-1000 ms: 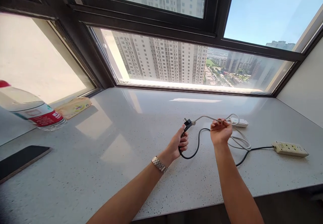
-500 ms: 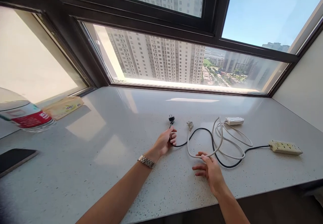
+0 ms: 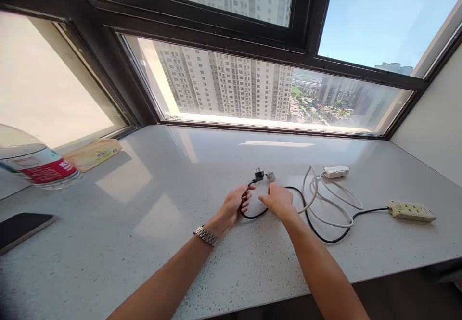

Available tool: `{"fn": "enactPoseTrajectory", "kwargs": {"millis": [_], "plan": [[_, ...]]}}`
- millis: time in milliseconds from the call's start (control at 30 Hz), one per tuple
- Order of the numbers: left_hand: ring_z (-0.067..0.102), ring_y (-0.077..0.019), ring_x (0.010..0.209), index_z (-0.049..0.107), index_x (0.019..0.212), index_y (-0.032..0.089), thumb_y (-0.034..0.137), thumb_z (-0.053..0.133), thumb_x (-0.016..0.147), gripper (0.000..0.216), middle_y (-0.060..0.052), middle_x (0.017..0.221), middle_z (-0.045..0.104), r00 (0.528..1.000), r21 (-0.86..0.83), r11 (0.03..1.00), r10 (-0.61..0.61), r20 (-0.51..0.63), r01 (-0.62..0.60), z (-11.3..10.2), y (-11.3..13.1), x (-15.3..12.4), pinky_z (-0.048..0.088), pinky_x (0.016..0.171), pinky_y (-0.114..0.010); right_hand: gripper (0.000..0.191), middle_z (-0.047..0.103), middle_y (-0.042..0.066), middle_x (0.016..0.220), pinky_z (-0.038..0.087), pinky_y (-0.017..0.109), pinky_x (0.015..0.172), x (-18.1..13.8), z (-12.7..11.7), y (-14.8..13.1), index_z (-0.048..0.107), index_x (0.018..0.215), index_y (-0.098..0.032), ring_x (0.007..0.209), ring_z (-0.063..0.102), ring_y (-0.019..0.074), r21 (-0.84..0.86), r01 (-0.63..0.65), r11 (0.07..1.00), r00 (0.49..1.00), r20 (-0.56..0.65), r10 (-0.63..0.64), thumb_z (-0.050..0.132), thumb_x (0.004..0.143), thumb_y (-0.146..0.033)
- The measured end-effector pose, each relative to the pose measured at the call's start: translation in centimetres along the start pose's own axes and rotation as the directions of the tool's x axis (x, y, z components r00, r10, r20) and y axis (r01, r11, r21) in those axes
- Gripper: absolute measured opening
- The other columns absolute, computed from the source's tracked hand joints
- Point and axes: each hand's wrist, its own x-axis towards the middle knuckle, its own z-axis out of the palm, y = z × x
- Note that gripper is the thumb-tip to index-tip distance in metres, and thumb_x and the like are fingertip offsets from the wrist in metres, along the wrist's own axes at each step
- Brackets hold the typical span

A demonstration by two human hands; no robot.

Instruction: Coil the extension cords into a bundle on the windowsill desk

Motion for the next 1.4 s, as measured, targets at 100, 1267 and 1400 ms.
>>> {"fn": "enactPoseTrajectory", "kwargs": {"millis": [100,1267,1400], "plan": [[0.017,-0.0034,0.035,0.053,0.096,0.016,0.036,0.050,0.081,0.025,0.012,0.050,0.026,1.000,-0.013,1.000,-0.020,-0.011,0.020,0.0,0.0,0.2,0.011,0.036,-0.016,0.016,0.071,0.010,0.089,0.036,0.027,0.061,0.7,2.0,1.3,0.063,0.090,-0.020,0.081,0.065,0.0230,-0.070,-0.040,0.997,0.998,-0.051,0.036,0.055,0.082,-0.031],[0.043,-0.0149,0.063,0.074,0.071,0.021,0.032,0.076,0.065,0.012,-0.003,0.065,0.057,0.843,0.367,0.761,0.446,0.300,-0.534,0.4,0.2,-1.4,0.033,0.056,-0.023,0.048,0.061,0.001,0.065,0.045,0.022,0.044,-1.1,4.2,1.1,0.063,0.073,-0.017,0.055,0.056,0.0126,0.955,0.132,0.266,0.988,-0.105,-0.116,0.058,0.074,-0.065],[0.039,-0.0124,0.058,0.074,0.078,0.019,0.034,0.072,0.070,0.017,-0.001,0.063,0.055,0.845,0.372,0.760,0.448,0.293,-0.532,0.7,-0.7,-1.2,0.031,0.055,-0.023,0.053,0.063,0.004,0.065,0.045,0.023,0.047,-1.1,4.5,1.0,0.064,0.070,-0.016,0.058,0.057,0.0138,0.968,0.159,0.195,0.986,-0.164,0.006,0.057,0.073,-0.068]]}}
